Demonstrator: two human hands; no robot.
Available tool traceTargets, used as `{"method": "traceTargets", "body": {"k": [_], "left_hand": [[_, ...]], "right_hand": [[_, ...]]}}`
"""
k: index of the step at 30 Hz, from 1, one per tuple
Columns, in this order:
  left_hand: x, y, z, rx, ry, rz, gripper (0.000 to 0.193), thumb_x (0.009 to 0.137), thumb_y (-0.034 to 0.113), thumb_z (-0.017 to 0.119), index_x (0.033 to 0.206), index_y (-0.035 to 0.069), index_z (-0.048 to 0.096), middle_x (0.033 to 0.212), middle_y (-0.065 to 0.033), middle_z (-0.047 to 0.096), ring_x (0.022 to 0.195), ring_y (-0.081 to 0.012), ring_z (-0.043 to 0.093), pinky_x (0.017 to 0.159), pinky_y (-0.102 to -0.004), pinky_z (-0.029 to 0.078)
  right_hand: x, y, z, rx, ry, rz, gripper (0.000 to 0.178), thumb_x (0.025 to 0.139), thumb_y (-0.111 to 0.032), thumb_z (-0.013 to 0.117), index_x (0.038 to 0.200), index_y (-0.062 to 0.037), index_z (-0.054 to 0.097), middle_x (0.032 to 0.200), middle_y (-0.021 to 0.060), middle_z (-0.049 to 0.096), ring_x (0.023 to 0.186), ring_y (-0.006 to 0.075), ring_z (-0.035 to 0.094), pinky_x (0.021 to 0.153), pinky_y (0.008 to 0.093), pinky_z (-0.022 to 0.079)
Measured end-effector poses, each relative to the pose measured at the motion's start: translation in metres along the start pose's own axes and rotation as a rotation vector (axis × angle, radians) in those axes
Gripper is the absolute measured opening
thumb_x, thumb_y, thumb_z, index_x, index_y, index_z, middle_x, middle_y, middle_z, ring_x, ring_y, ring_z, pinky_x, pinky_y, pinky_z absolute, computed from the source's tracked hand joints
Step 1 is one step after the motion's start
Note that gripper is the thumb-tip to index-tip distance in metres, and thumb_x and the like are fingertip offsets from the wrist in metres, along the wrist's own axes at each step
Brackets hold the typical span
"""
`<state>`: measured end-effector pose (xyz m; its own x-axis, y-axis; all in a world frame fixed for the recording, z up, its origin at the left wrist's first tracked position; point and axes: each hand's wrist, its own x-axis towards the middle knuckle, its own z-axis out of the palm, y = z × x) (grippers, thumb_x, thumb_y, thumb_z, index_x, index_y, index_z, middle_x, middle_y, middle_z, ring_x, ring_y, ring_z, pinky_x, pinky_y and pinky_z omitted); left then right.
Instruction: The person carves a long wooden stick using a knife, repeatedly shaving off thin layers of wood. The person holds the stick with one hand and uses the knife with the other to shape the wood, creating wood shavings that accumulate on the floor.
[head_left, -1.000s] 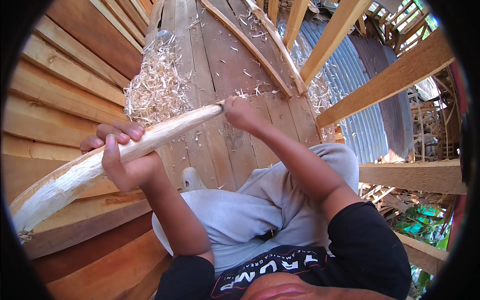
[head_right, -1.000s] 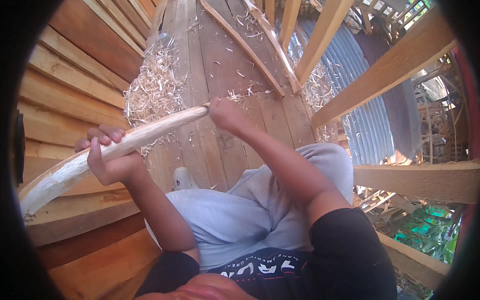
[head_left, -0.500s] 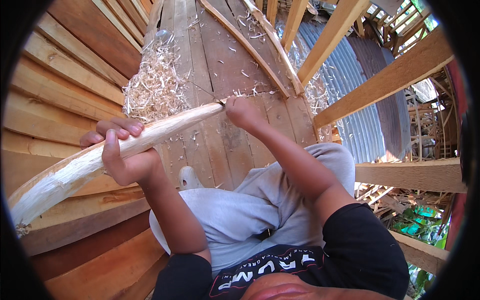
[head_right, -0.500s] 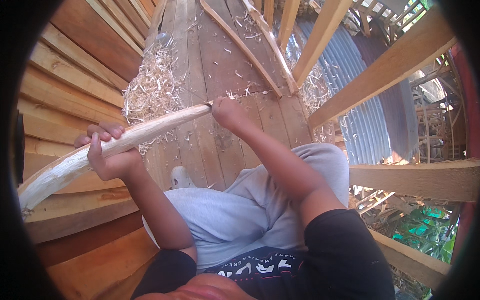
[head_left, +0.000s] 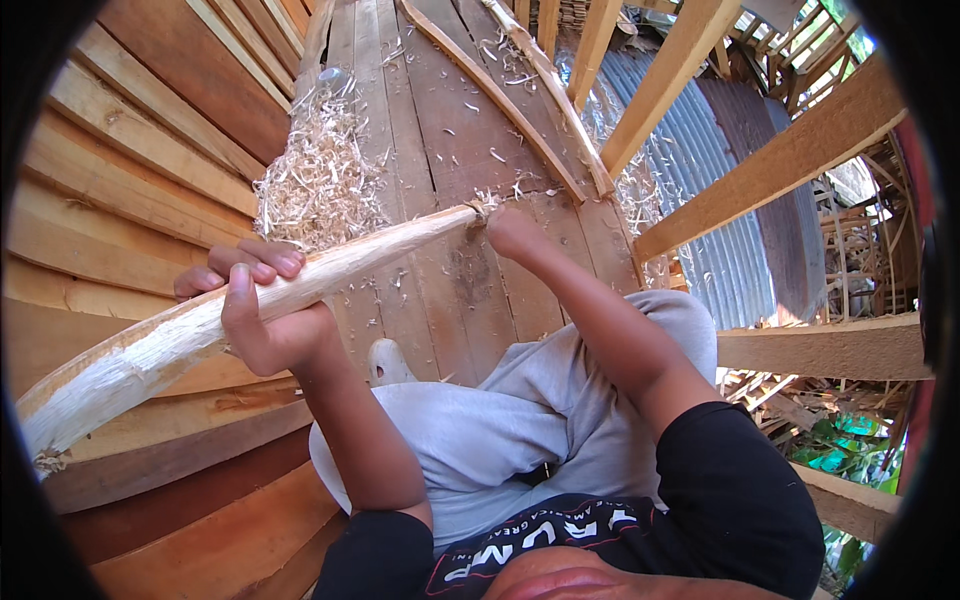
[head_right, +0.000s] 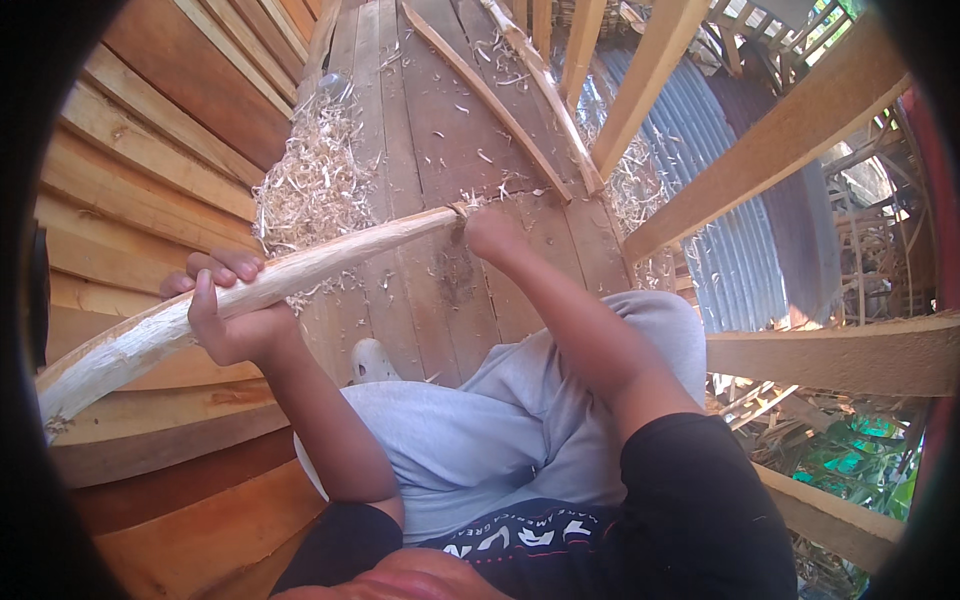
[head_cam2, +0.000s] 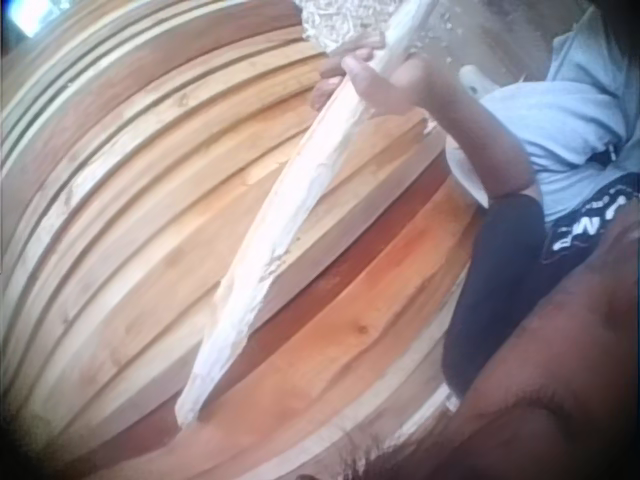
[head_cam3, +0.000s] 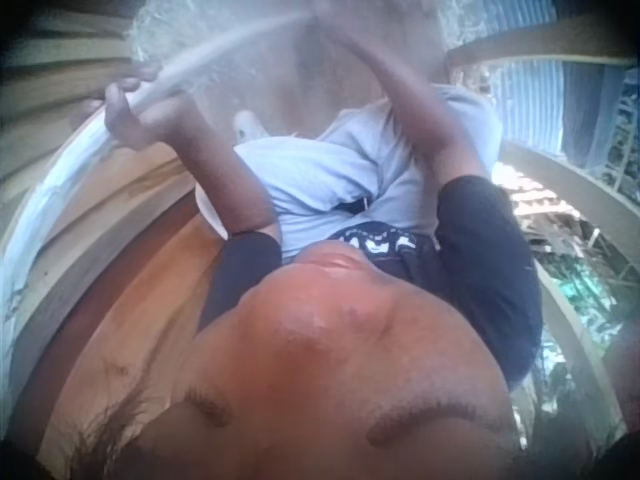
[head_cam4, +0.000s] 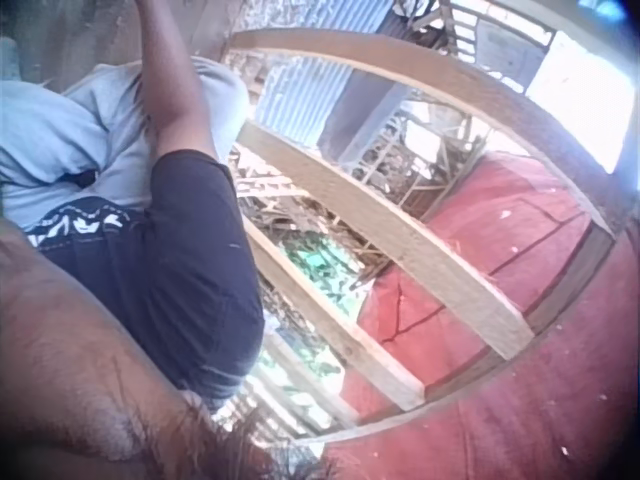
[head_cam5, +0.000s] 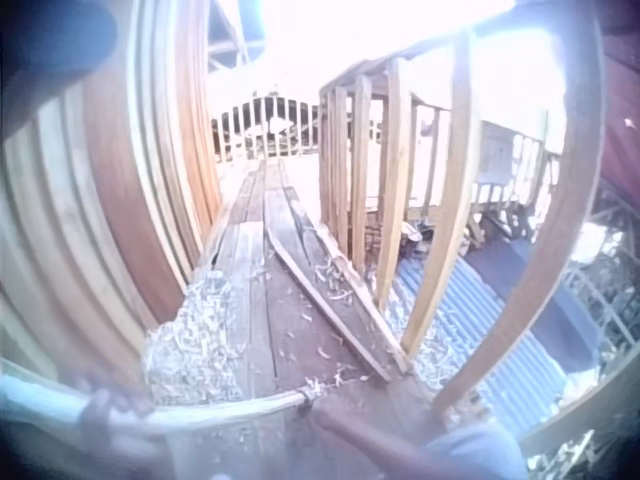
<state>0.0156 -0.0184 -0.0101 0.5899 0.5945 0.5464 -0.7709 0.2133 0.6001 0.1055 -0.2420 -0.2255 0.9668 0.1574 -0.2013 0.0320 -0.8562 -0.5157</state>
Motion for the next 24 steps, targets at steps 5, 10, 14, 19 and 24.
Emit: {"method": "traceTargets", "body": {"k": [5, 10, 14, 19, 24], "left_hand": [[0.000, -0.001, -0.003, 0.014, 0.013, -0.019, 0.022, 0.074, 0.007, 0.051, 0.093, 0.009, 0.039, 0.059, -0.0058, 0.040, 0.046, -0.0183, 0.046, 0.048, -0.0285, 0.045], [-0.001, -0.003, -0.004, -0.058, -0.046, 0.003, 0.023, 0.074, 0.006, 0.051, 0.094, 0.007, 0.040, 0.059, -0.0074, 0.041, 0.048, -0.0186, 0.047, 0.049, -0.0290, 0.046], [-0.003, -0.002, -0.004, -0.024, -0.006, 0.008, 0.023, 0.074, 0.005, 0.051, 0.094, 0.007, 0.039, 0.059, -0.0074, 0.041, 0.047, -0.0186, 0.046, 0.049, -0.0288, 0.046], [0.001, -0.004, -0.004, 0.037, 0.017, 0.036, 0.024, 0.074, 0.005, 0.050, 0.094, 0.007, 0.038, 0.060, -0.0072, 0.040, 0.047, -0.0185, 0.045, 0.048, -0.0290, 0.046], [-0.001, -0.003, -0.002, 0.004, -0.015, 0.017, 0.023, 0.074, 0.005, 0.049, 0.094, 0.007, 0.037, 0.060, -0.0071, 0.040, 0.047, -0.0185, 0.046, 0.048, -0.0293, 0.046]], "right_hand": [[-0.002, -0.038, -0.009, 0.019, -0.041, -0.016, 0.033, 0.087, -0.014, 0.040, 0.092, 0.0108, 0.062, 0.098, 0.0316, 0.063, 0.096, 0.0442, 0.062, 0.082, 0.0496, 0.050], [0.009, 0.012, 0.004, -0.097, -0.084, 0.027, 0.035, 0.088, -0.014, 0.037, 0.094, 0.0103, 0.062, 0.099, 0.0334, 0.061, 0.094, 0.0451, 0.062, 0.084, 0.0496, 0.050], [0.005, -0.007, 0.015, 0.027, -0.003, 0.021, 0.041, 0.091, -0.019, 0.032, 0.098, 0.0094, 0.061, 0.102, 0.0337, 0.060, 0.098, 0.0464, 0.060, 0.088, 0.0515, 0.047], [-0.001, -0.017, -0.011, 0.075, -0.036, 0.188, 0.043, 0.092, -0.023, 0.031, 0.105, 0.0067, 0.060, 0.108, 0.0324, 0.060, 0.103, 0.0475, 0.058, 0.091, 0.0508, 0.046], [-0.005, 0.007, -0.007, -0.020, 0.060, 0.236, 0.048, 0.096, -0.029, 0.029, 0.103, 0.0044, 0.063, 0.103, 0.0307, 0.062, 0.099, 0.0467, 0.060, 0.091, 0.0489, 0.046]]}}
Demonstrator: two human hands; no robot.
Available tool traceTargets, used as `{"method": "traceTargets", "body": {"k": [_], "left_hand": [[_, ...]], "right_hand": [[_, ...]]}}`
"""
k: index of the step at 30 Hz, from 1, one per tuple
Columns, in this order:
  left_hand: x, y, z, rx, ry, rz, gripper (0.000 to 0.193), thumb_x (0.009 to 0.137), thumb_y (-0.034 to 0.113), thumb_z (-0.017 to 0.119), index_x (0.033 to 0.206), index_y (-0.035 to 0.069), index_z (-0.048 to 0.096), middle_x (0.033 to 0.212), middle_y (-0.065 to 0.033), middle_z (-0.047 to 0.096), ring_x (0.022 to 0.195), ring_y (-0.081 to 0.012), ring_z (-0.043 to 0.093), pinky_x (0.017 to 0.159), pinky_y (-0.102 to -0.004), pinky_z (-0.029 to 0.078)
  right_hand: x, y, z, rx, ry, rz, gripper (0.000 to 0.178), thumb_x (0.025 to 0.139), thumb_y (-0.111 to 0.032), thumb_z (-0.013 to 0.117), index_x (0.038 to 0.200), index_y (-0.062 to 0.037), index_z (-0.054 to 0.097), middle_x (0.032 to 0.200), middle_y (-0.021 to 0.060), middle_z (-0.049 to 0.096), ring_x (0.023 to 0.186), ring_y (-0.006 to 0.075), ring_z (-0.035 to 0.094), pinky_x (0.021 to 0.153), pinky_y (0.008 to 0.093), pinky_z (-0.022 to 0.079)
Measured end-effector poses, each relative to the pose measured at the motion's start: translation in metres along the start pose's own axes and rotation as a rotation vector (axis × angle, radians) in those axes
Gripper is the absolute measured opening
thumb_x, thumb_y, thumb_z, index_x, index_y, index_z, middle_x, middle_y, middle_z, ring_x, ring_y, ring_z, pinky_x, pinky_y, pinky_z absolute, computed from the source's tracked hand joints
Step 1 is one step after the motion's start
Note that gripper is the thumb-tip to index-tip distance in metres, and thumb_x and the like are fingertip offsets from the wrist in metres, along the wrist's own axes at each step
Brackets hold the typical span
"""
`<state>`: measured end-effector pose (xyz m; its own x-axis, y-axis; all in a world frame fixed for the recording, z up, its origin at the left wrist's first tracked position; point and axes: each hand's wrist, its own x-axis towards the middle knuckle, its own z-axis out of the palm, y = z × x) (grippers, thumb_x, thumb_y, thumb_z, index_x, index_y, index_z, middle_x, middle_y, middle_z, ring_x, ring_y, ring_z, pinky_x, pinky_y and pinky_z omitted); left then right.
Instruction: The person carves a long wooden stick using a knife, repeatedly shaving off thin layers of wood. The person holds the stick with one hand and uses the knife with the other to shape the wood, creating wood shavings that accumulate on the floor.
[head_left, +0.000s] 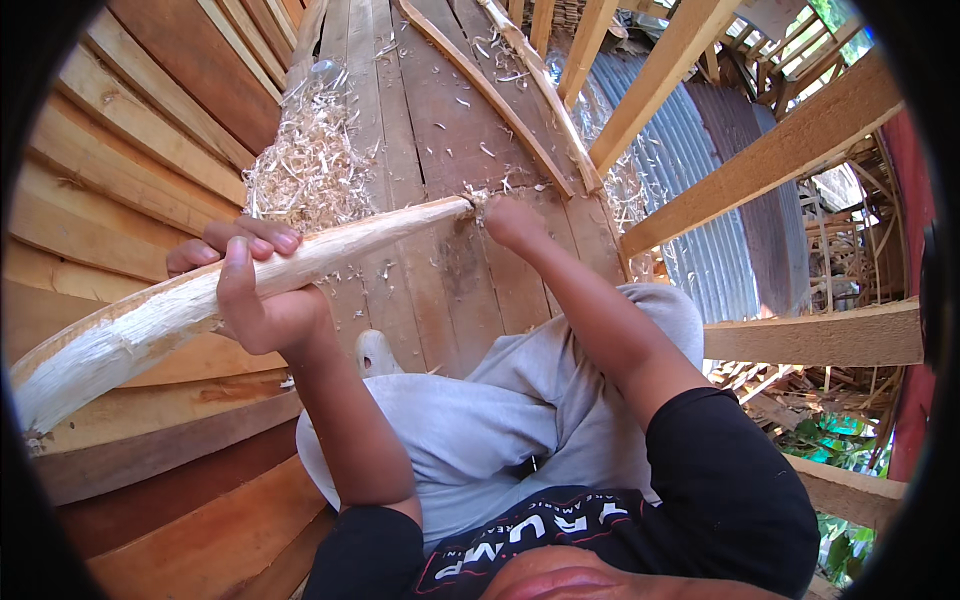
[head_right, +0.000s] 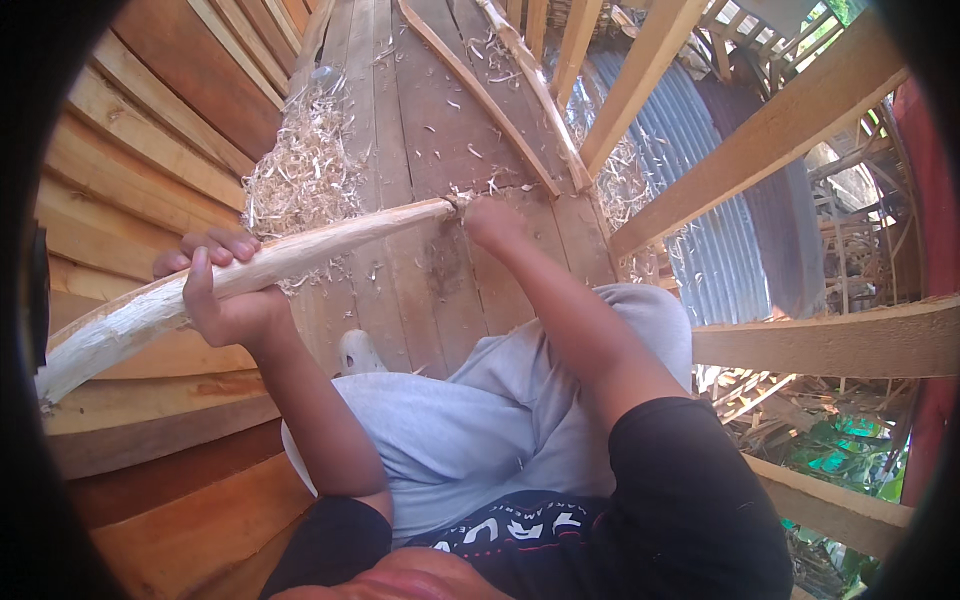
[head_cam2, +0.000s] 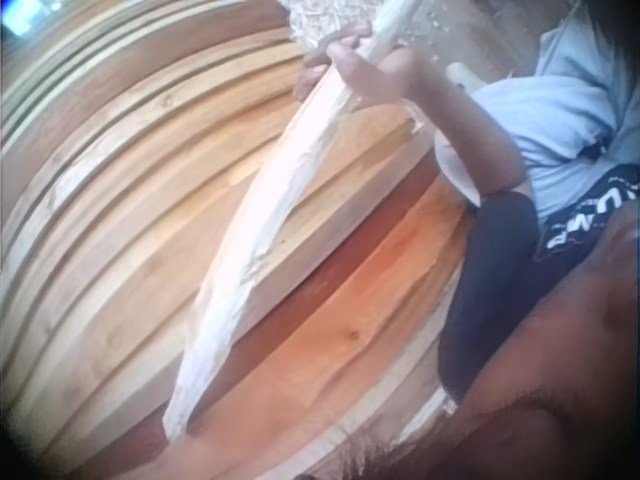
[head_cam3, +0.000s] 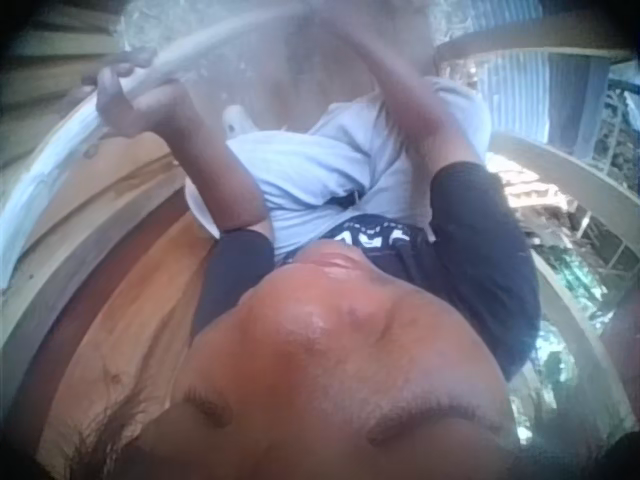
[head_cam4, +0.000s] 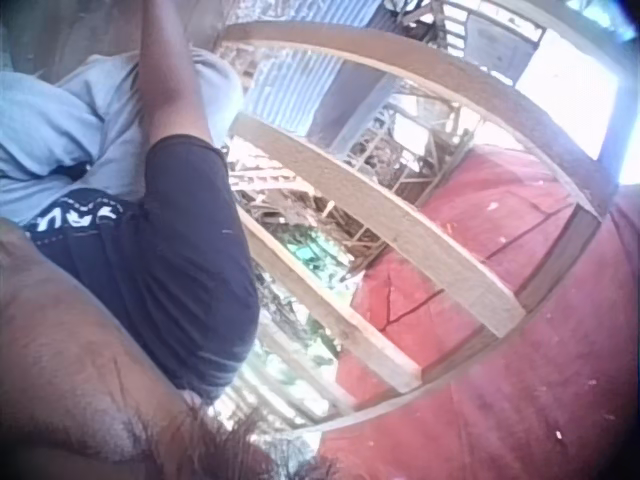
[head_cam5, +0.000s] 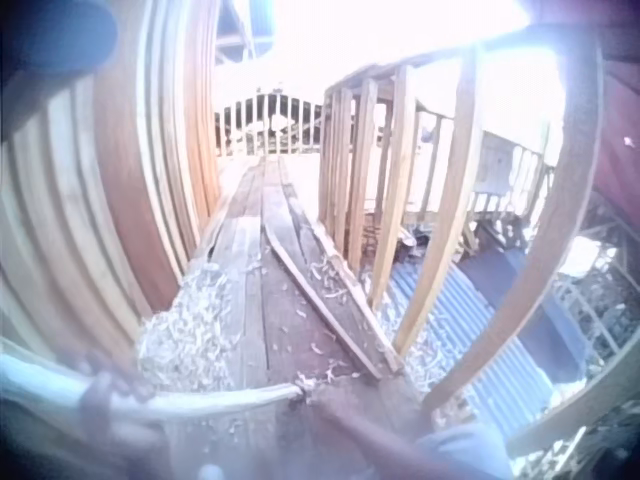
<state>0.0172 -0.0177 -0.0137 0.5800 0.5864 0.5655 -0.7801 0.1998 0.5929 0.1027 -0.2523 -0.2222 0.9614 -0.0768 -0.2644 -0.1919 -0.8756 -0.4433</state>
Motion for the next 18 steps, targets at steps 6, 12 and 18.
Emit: {"method": "traceTargets", "body": {"k": [6, 12, 18], "left_hand": [[0.001, 0.001, -0.006, 0.017, -0.004, 0.004, 0.023, 0.074, 0.005, 0.049, 0.095, 0.007, 0.037, 0.061, -0.0072, 0.040, 0.048, -0.0191, 0.046, 0.049, -0.0305, 0.046], [-0.001, 0.004, -0.007, -0.012, -0.080, -0.023, 0.018, 0.076, 0.008, 0.052, 0.091, 0.012, 0.043, 0.064, -0.0055, 0.044, 0.055, -0.0179, 0.048, 0.055, -0.0327, 0.045], [0.000, 0.001, -0.011, -0.018, -0.070, -0.010, 0.021, 0.076, 0.006, 0.052, 0.094, 0.010, 0.041, 0.063, -0.0059, 0.043, 0.053, -0.0182, 0.048, 0.054, -0.0314, 0.046]], "right_hand": [[-0.046, -0.084, -0.037, 0.141, -0.163, -0.089, 0.059, 0.100, -0.040, 0.028, 0.097, 0.0064, 0.065, 0.103, 0.0276, 0.065, 0.099, 0.0412, 0.062, 0.087, 0.0483, 0.047], [-0.037, -0.051, -0.048, 0.407, -0.300, -0.271, 0.056, 0.096, -0.047, 0.045, 0.091, 0.0057, 0.065, 0.076, 0.0154, 0.064, 0.072, 0.0250, 0.062, 0.067, 0.0393, 0.048], [-0.035, -0.035, -0.059, 0.533, -0.438, -0.349, 0.043, 0.091, -0.042, 0.061, 0.099, 0.0005, 0.062, 0.065, 0.0013, 0.051, 0.052, 0.0103, 0.047, 0.047, 0.0285, 0.039]]}}
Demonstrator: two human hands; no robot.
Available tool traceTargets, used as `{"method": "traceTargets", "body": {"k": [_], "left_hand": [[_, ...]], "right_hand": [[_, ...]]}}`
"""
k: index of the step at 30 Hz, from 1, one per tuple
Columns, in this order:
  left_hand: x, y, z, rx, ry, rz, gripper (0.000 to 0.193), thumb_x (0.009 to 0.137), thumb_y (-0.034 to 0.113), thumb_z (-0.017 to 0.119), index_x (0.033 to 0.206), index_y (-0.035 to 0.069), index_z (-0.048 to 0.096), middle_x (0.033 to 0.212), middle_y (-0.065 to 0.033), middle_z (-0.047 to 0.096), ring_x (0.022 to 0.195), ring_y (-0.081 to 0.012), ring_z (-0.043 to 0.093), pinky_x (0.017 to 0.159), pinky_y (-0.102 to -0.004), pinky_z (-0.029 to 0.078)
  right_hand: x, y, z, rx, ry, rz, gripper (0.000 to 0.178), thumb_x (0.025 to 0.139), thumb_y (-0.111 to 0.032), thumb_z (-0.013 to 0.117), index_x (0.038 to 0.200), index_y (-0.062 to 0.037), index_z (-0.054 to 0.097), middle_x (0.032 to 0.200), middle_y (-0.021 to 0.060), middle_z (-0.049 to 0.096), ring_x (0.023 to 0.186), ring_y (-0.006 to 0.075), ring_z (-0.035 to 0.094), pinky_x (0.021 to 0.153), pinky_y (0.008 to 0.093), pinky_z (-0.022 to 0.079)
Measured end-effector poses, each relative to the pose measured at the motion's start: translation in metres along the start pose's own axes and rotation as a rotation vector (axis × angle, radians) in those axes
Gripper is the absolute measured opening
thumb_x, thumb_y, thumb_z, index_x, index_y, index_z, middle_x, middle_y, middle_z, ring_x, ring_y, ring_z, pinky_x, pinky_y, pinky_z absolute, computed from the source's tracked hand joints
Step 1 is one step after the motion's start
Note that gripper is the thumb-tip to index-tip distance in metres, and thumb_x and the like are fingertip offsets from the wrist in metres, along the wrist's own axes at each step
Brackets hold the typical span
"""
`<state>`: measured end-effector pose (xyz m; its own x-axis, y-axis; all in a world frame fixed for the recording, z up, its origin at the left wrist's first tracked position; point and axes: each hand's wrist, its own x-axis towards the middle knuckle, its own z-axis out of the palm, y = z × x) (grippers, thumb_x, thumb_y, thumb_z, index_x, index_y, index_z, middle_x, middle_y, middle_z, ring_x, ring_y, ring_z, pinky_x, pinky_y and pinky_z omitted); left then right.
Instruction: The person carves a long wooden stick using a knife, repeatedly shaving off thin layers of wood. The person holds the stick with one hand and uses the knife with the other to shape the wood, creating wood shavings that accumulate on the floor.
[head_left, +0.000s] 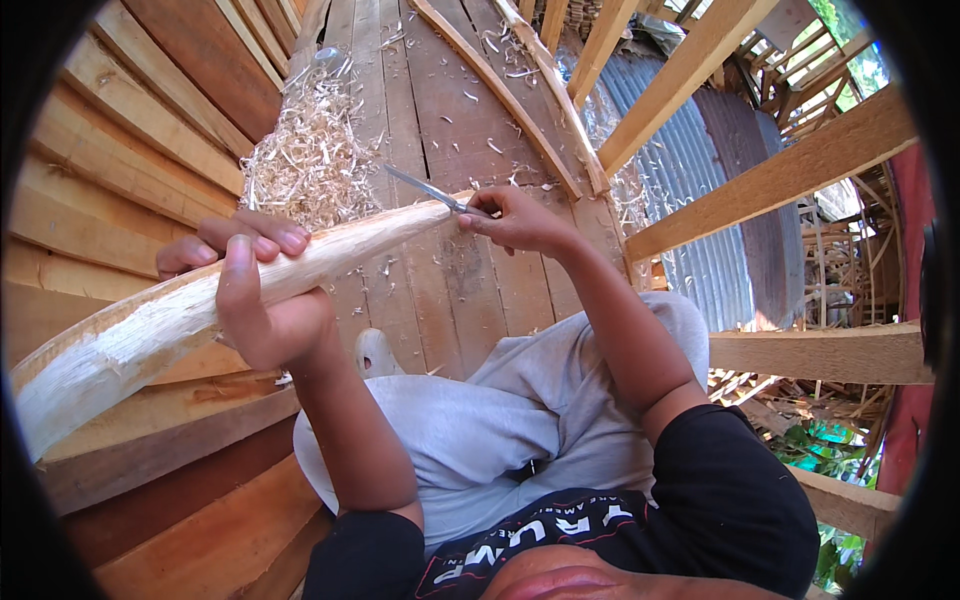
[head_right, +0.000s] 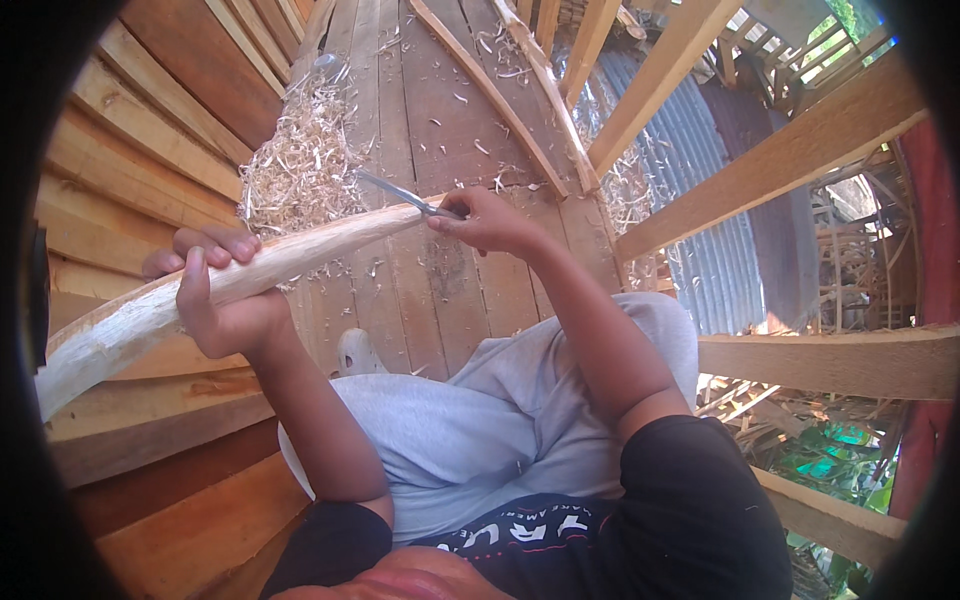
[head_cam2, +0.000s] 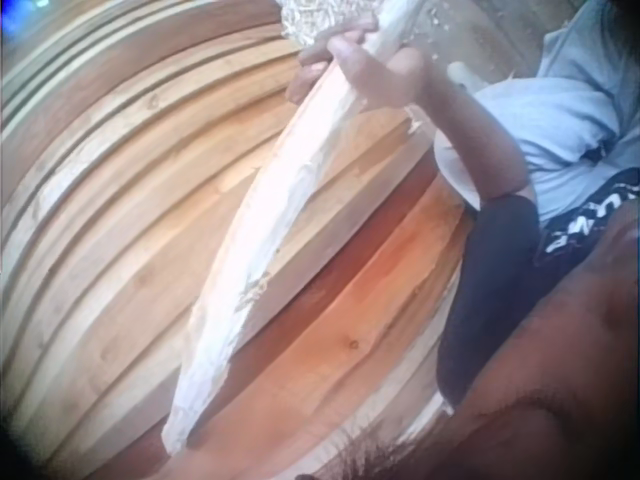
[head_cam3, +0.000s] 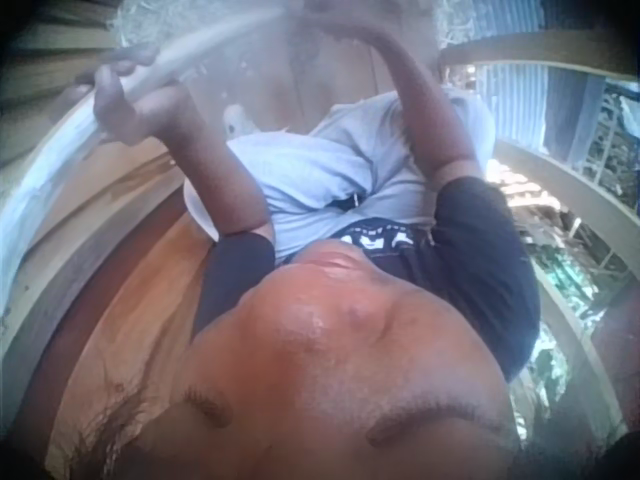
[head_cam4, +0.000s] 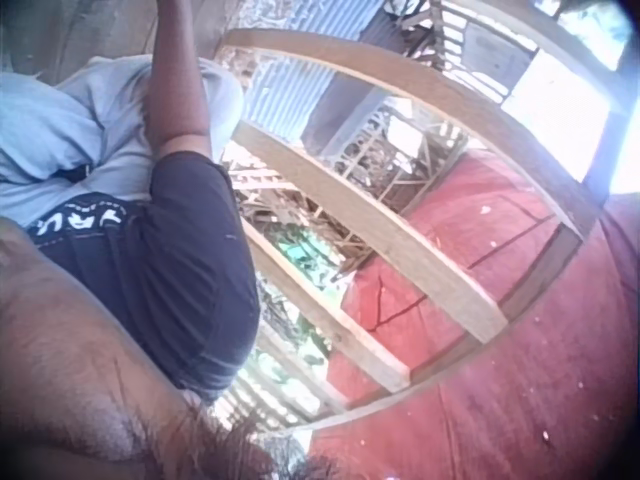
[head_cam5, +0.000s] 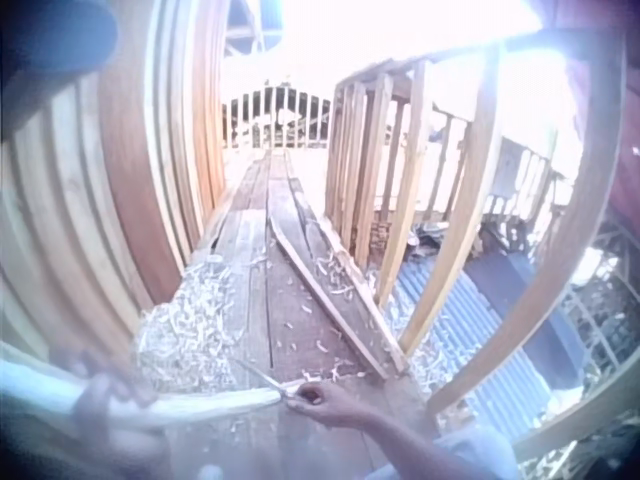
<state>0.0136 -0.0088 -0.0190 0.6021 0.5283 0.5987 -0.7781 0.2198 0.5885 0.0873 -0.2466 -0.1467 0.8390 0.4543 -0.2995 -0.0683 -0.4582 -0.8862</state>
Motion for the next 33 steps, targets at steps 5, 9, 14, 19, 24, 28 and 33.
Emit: {"method": "traceTargets", "body": {"k": [5, 9, 14, 19, 24, 28, 33], "left_hand": [[0.000, -0.001, 0.007, -0.004, 0.054, 0.011, 0.024, 0.074, 0.003, 0.052, 0.094, 0.007, 0.038, 0.062, -0.0071, 0.042, 0.051, -0.0178, 0.048, 0.051, -0.0267, 0.047], [0.002, -0.001, 0.007, 0.000, 0.056, 0.022, 0.025, 0.073, 0.003, 0.053, 0.092, 0.007, 0.038, 0.060, -0.0076, 0.043, 0.050, -0.0169, 0.048, 0.049, -0.0256, 0.046], [0.003, 0.000, 0.009, -0.001, 0.067, 0.030, 0.025, 0.073, 0.003, 0.054, 0.092, 0.007, 0.038, 0.060, -0.0077, 0.043, 0.048, -0.0170, 0.048, 0.049, -0.0253, 0.045], [0.002, -0.002, 0.011, 0.023, 0.086, 0.046, 0.025, 0.072, 0.003, 0.054, 0.091, 0.006, 0.038, 0.058, -0.0077, 0.043, 0.047, -0.0171, 0.048, 0.048, -0.0255, 0.045], [0.001, 0.000, 0.009, 0.022, 0.093, 0.033, 0.023, 0.073, 0.005, 0.052, 0.092, 0.006, 0.039, 0.058, -0.0079, 0.043, 0.046, -0.0170, 0.047, 0.048, -0.0264, 0.046], [-0.001, -0.001, 0.010, -0.012, 0.090, 0.008, 0.022, 0.074, 0.005, 0.051, 0.092, 0.006, 0.038, 0.059, -0.0071, 0.041, 0.046, -0.0173, 0.047, 0.049, -0.0272, 0.047], [0.000, 0.000, 0.010, 0.043, 0.092, 0.018, 0.023, 0.074, 0.004, 0.050, 0.093, 0.007, 0.038, 0.060, -0.0072, 0.039, 0.047, -0.0176, 0.046, 0.049, -0.0281, 0.047]], "right_hand": [[-0.004, 0.020, 0.008, 0.131, 0.034, 0.128, 0.043, 0.092, -0.044, 0.059, 0.096, -0.0013, 0.061, 0.061, -0.0013, 0.045, 0.047, 0.0080, 0.041, 0.040, 0.0261, 0.034], [0.003, 0.031, 0.020, 0.006, 0.152, 0.427, 0.052, 0.097, -0.049, 0.043, 0.092, 0.0001, 0.061, 0.060, 0.0023, 0.045, 0.047, 0.0121, 0.044, 0.039, 0.0291, 0.037], [0.014, 0.018, 0.047, -0.306, 0.467, 0.113, 0.067, 0.098, -0.049, 0.025, 0.092, 0.0085, 0.060, 0.087, 0.0309, 0.064, 0.084, 0.0470, 0.063, 0.077, 0.0513, 0.050], [0.012, 0.019, 0.033, -0.381, 0.426, 0.170, 0.051, 0.094, -0.032, 0.031, 0.088, 0.0073, 0.063, 0.097, 0.0341, 0.061, 0.097, 0.0506, 0.057, 0.089, 0.0519, 0.044], [0.010, -0.009, 0.041, -0.507, 0.442, 0.184, 0.037, 0.091, -0.024, 0.041, 0.094, 0.0017, 0.067, 0.097, 0.0249, 0.065, 0.094, 0.0416, 0.063, 0.083, 0.0499, 0.049], [0.029, 0.053, 0.029, -0.563, 0.449, 0.162, 0.045, 0.093, -0.029, 0.036, 0.085, 0.0042, 0.065, 0.090, 0.0291, 0.063, 0.089, 0.0458, 0.061, 0.082, 0.0519, 0.047], [0.011, -0.006, 0.037, -0.329, 0.463, 0.168, 0.042, 0.093, -0.028, 0.037, 0.093, 0.0013, 0.066, 0.098, 0.0268, 0.064, 0.095, 0.0442, 0.061, 0.084, 0.0517, 0.048]]}}
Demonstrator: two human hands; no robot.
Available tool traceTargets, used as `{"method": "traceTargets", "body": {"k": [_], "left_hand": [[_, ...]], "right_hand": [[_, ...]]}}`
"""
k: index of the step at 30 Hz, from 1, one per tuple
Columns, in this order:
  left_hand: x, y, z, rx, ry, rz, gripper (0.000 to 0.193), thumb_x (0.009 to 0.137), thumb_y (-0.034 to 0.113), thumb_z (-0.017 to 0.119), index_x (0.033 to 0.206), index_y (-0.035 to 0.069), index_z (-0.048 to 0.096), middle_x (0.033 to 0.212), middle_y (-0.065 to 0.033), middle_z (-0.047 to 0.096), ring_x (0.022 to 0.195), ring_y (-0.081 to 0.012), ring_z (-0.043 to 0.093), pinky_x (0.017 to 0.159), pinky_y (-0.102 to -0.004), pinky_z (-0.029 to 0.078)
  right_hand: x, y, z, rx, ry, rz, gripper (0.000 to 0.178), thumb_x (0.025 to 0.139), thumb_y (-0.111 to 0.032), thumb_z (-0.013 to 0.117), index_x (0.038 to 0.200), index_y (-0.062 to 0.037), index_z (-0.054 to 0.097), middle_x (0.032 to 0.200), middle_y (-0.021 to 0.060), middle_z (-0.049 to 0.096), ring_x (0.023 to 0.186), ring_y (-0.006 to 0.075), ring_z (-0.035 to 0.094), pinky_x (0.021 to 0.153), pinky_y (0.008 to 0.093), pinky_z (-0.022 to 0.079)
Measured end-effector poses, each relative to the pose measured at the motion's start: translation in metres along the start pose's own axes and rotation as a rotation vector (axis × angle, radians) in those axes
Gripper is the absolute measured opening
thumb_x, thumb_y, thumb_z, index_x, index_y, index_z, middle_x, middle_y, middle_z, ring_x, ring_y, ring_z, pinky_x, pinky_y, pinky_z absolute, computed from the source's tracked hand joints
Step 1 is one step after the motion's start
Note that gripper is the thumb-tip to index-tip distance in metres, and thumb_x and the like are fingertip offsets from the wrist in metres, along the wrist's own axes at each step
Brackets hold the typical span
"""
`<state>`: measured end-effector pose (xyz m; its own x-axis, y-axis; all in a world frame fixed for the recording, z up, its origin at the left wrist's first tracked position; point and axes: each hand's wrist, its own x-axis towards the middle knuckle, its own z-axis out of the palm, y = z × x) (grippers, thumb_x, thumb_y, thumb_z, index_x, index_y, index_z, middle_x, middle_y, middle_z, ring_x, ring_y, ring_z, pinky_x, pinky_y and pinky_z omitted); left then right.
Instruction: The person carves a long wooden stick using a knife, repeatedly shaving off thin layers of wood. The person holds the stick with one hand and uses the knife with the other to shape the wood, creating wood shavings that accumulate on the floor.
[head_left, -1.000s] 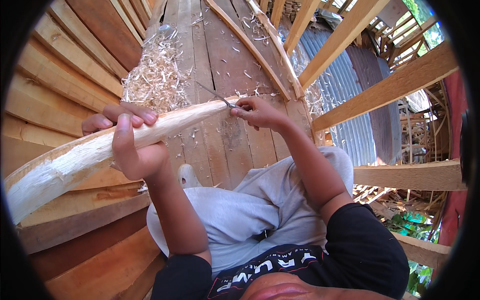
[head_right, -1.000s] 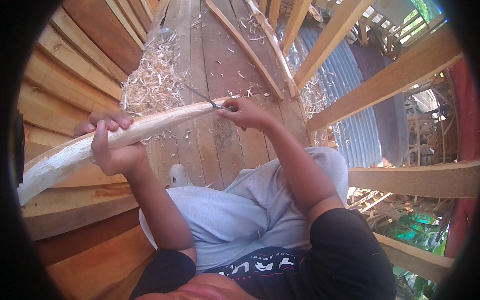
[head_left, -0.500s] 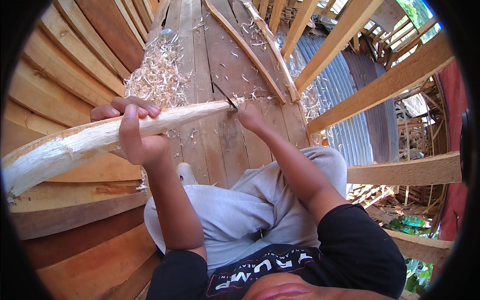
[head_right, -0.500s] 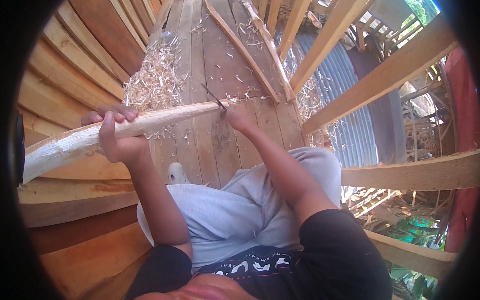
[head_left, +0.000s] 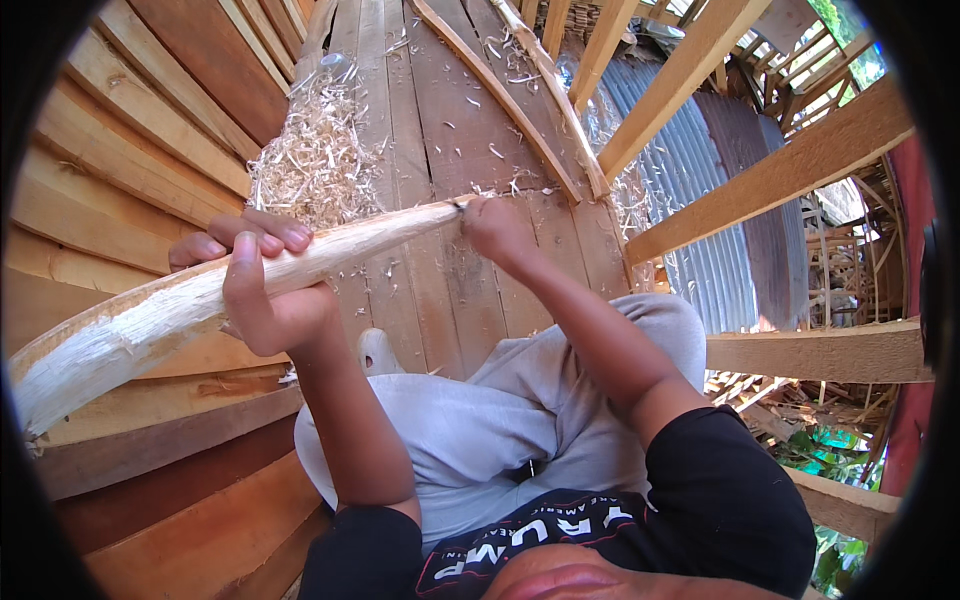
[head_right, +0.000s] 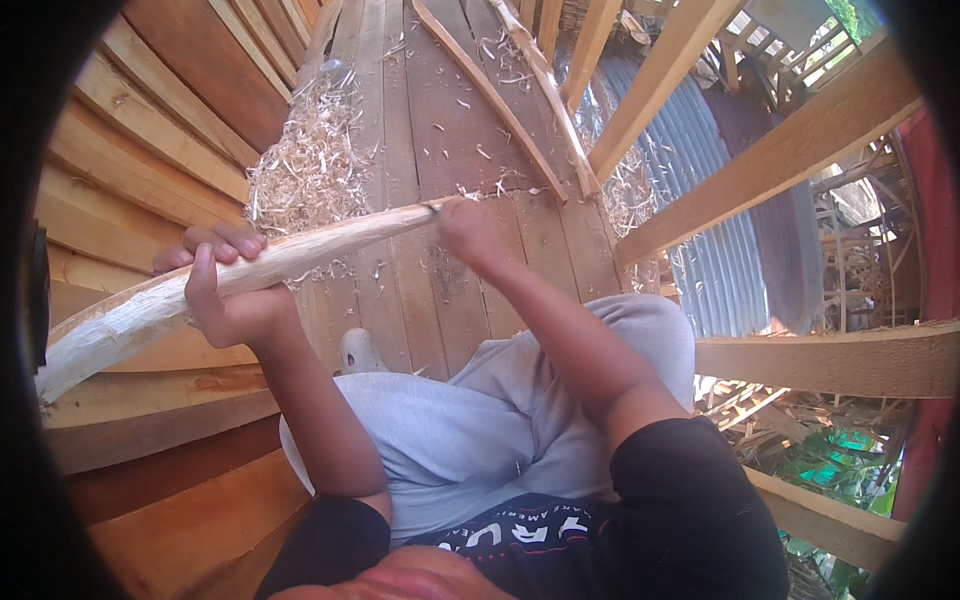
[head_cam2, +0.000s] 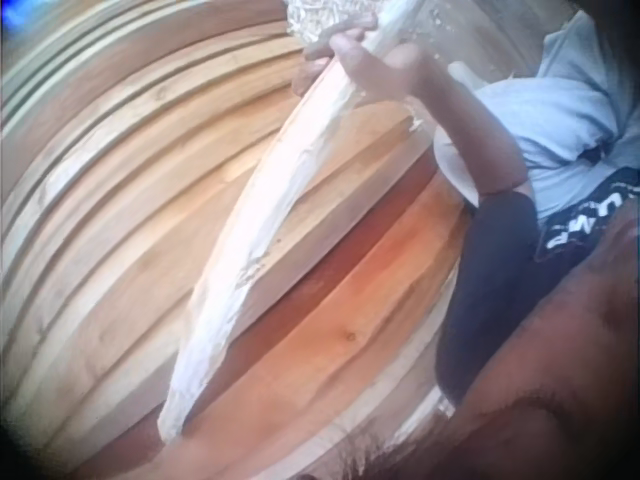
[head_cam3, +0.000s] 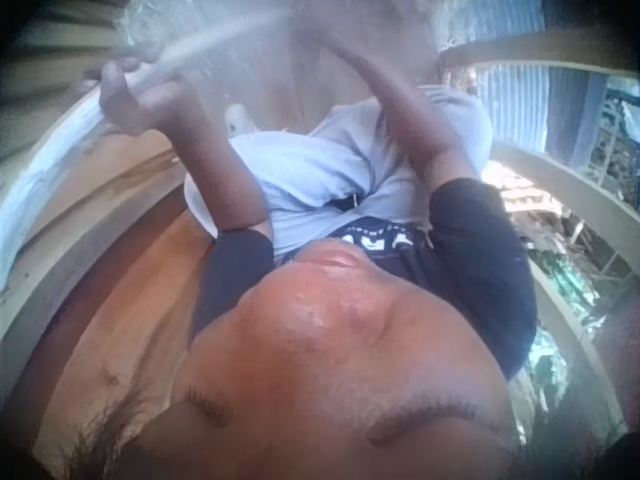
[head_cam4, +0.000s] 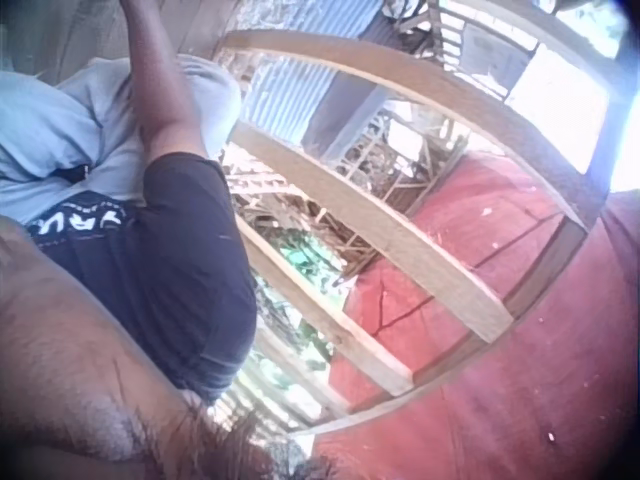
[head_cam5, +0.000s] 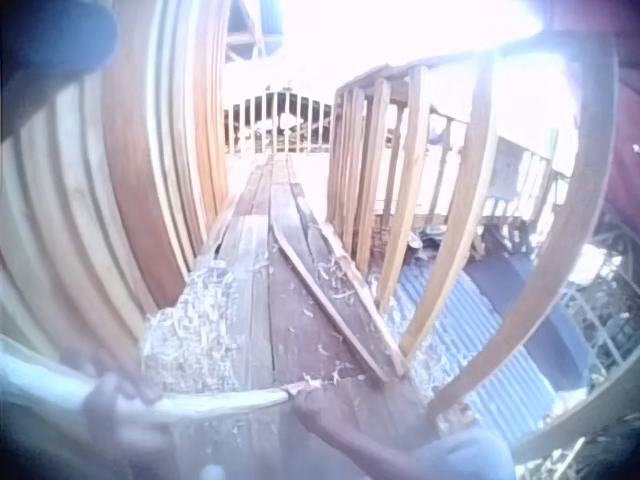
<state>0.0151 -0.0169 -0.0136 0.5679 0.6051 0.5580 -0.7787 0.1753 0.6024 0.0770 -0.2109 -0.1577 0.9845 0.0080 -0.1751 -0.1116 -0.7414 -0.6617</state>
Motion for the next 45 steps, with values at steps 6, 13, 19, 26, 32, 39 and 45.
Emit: {"method": "traceTargets", "body": {"k": [6, 13, 19, 26, 32, 39, 45], "left_hand": [[0.003, 0.003, -0.003, -0.036, 0.008, -0.006, 0.024, 0.073, 0.005, 0.051, 0.092, 0.006, 0.038, 0.060, -0.0078, 0.041, 0.048, -0.0175, 0.046, 0.049, -0.0277, 0.047], [0.000, 0.003, 0.000, -0.044, -0.018, -0.004, 0.026, 0.072, 0.004, 0.052, 0.093, 0.006, 0.038, 0.060, -0.0083, 0.043, 0.048, -0.0167, 0.047, 0.048, -0.0264, 0.047], [0.000, -0.004, 0.006, -0.121, -0.043, -0.003, 0.025, 0.073, 0.003, 0.053, 0.093, 0.006, 0.037, 0.060, -0.0088, 0.043, 0.046, -0.0161, 0.047, 0.046, -0.0252, 0.046], [0.003, 0.003, 0.001, -0.084, -0.055, 0.009, 0.027, 0.073, 0.002, 0.053, 0.093, 0.005, 0.035, 0.059, -0.0105, 0.046, 0.045, -0.0161, 0.049, 0.046, -0.0257, 0.047], [0.003, 0.009, -0.001, -0.086, -0.107, -0.002, 0.027, 0.073, 0.001, 0.053, 0.093, 0.005, 0.034, 0.060, -0.0115, 0.046, 0.045, -0.0161, 0.048, 0.047, -0.0260, 0.048], [-0.007, 0.021, 0.008, -0.047, -0.141, -0.053, 0.024, 0.073, 0.004, 0.053, 0.091, 0.011, 0.038, 0.060, -0.0055, 0.041, 0.048, -0.0168, 0.046, 0.048, -0.0309, 0.046], [-0.017, 0.034, 0.018, -0.193, -0.239, -0.101, 0.027, 0.074, 0.001, 0.052, 0.093, 0.008, 0.035, 0.062, -0.0076, 0.043, 0.050, -0.0165, 0.048, 0.051, -0.0294, 0.048]], "right_hand": [[-0.006, -0.018, 0.000, -0.126, -0.004, 0.027, 0.034, 0.090, -0.022, 0.043, 0.091, 0.0011, 0.067, 0.095, 0.0246, 0.066, 0.092, 0.0404, 0.064, 0.080, 0.0499, 0.050], [0.019, 0.033, 0.007, -0.301, -0.098, 0.152, 0.047, 0.093, -0.032, 0.034, 0.104, 0.0027, 0.065, 0.111, 0.0262, 0.063, 0.105, 0.0427, 0.060, 0.090, 0.0491, 0.047], [0.046, 0.123, 0.018, -0.382, -0.105, 0.186, 0.045, 0.094, -0.030, 0.034, 0.106, -0.0012, 0.066, 0.113, 0.0239, 0.063, 0.107, 0.0392, 0.060, 0.092, 0.0487, 0.047], [0.034, 0.059, 0.017, -0.364, -0.001, 0.251, 0.054, 0.099, -0.039, 0.031, 0.103, -0.0001, 0.068, 0.109, 0.0222, 0.065, 0.103, 0.0390, 0.062, 0.089, 0.0471, 0.048], [0.040, 0.073, 0.000, -0.290, 0.070, 0.149, 0.045, 0.097, -0.035, 0.039, 0.099, 0.0024, 0.066, 0.101, 0.0257, 0.065, 0.098, 0.0410, 0.062, 0.085, 0.0489, 0.048], [0.041, 0.085, 0.001, -0.258, 0.338, -0.093, 0.016, 0.084, -0.007, 0.060, 0.098, 0.0008, 0.058, 0.097, 0.0245, 0.062, 0.095, 0.0403, 0.061, 0.082, 0.0481, 0.048], [0.041, 0.080, 0.002, -0.233, 0.285, -0.016, 0.023, 0.084, -0.002, 0.058, 0.107, -0.0022, 0.056, 0.107, 0.0215, 0.059, 0.100, 0.0377, 0.061, 0.083, 0.0474, 0.050]]}}
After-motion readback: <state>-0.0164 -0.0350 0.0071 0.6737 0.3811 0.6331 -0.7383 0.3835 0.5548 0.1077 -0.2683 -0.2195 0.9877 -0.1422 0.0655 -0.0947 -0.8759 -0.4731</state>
